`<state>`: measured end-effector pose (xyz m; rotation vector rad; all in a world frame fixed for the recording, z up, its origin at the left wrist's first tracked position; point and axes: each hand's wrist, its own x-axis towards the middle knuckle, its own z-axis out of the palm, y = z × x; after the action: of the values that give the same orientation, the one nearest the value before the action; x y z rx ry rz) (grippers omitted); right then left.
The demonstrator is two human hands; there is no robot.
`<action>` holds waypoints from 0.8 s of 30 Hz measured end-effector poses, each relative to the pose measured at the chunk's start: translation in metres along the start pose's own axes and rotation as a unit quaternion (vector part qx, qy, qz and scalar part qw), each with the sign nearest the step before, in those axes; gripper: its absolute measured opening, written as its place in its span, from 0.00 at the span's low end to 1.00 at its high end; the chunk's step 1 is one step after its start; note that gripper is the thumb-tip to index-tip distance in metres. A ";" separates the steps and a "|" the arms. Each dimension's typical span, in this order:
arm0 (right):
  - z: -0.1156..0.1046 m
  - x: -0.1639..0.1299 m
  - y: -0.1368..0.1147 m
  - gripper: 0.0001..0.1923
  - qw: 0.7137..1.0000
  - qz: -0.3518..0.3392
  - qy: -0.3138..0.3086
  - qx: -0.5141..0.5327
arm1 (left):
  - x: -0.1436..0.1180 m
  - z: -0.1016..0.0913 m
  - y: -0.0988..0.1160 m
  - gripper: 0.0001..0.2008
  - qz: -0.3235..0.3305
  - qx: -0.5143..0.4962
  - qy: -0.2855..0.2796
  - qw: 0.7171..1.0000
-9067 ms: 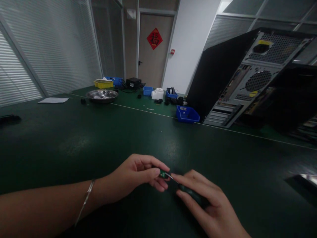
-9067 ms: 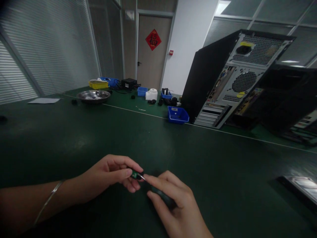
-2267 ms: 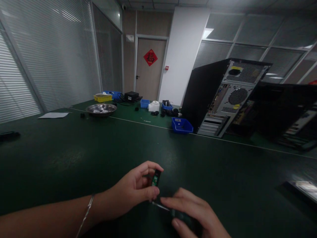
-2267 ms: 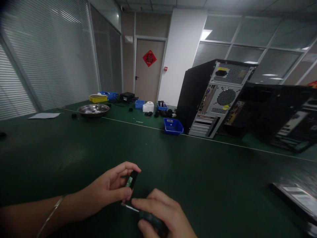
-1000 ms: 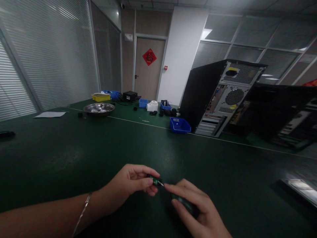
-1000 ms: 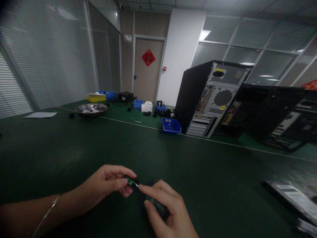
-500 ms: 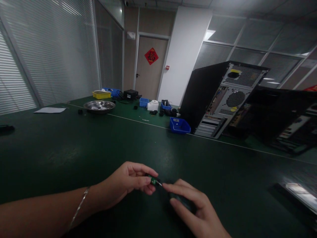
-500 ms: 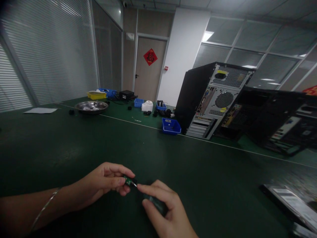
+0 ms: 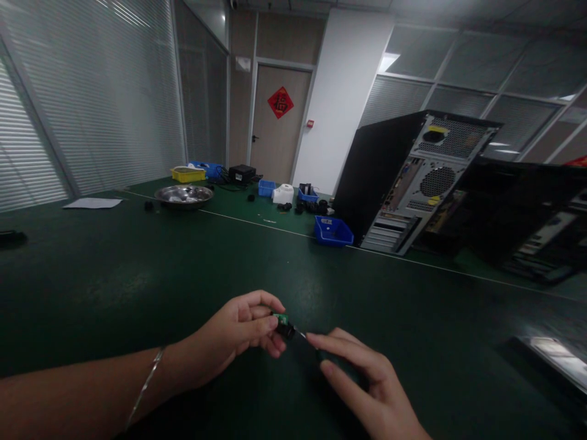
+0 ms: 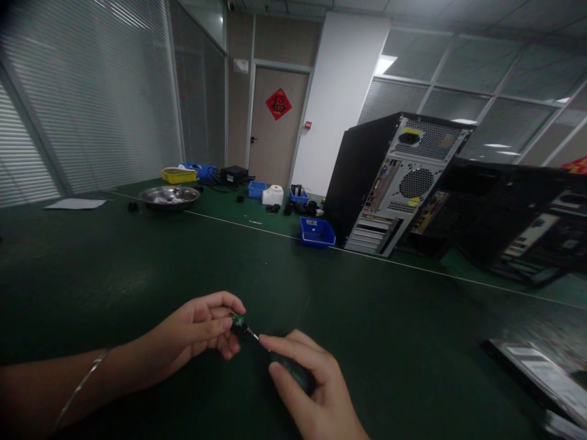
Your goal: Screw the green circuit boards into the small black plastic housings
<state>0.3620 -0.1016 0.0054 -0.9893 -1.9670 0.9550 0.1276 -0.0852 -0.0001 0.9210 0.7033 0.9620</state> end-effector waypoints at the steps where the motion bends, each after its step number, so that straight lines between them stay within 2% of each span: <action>1: -0.001 0.000 0.000 0.14 1.000 -0.003 0.013 0.001 | 0.001 -0.001 -0.001 0.14 0.008 0.012 -0.002 1.000; 5: -0.002 -0.001 -0.001 0.14 0.998 0.010 0.056 0.013 | -0.001 -0.004 0.002 0.11 0.035 0.122 -0.023 0.992; 9: -0.003 0.000 -0.003 0.14 0.997 0.026 0.068 -0.001 | -0.008 0.001 0.011 0.08 0.029 0.248 -0.057 0.967; 11: -0.003 0.001 -0.004 0.14 0.998 0.014 0.058 0.002 | -0.012 0.005 0.015 0.09 0.044 0.336 -0.076 0.938; 15: -0.002 0.003 -0.005 0.14 0.999 0.004 0.048 0.012 | -0.018 0.010 0.018 0.09 0.097 0.487 -0.116 0.860; 18: -0.001 0.002 -0.003 0.14 0.999 0.023 0.043 -0.003 | -0.020 0.010 0.015 0.11 0.114 0.531 -0.132 0.829; 21: 0.001 0.000 0.001 0.15 0.997 0.058 0.045 -0.021 | -0.021 0.009 0.014 0.15 0.124 0.539 -0.117 0.825; 24: 0.003 -0.001 0.002 0.18 0.997 0.072 0.024 -0.020 | -0.022 0.010 0.016 0.15 0.126 0.548 -0.098 0.821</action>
<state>0.3608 -0.1020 0.0020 -1.1796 -1.9032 0.9636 0.1209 -0.1039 0.0203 2.1435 0.9798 0.6081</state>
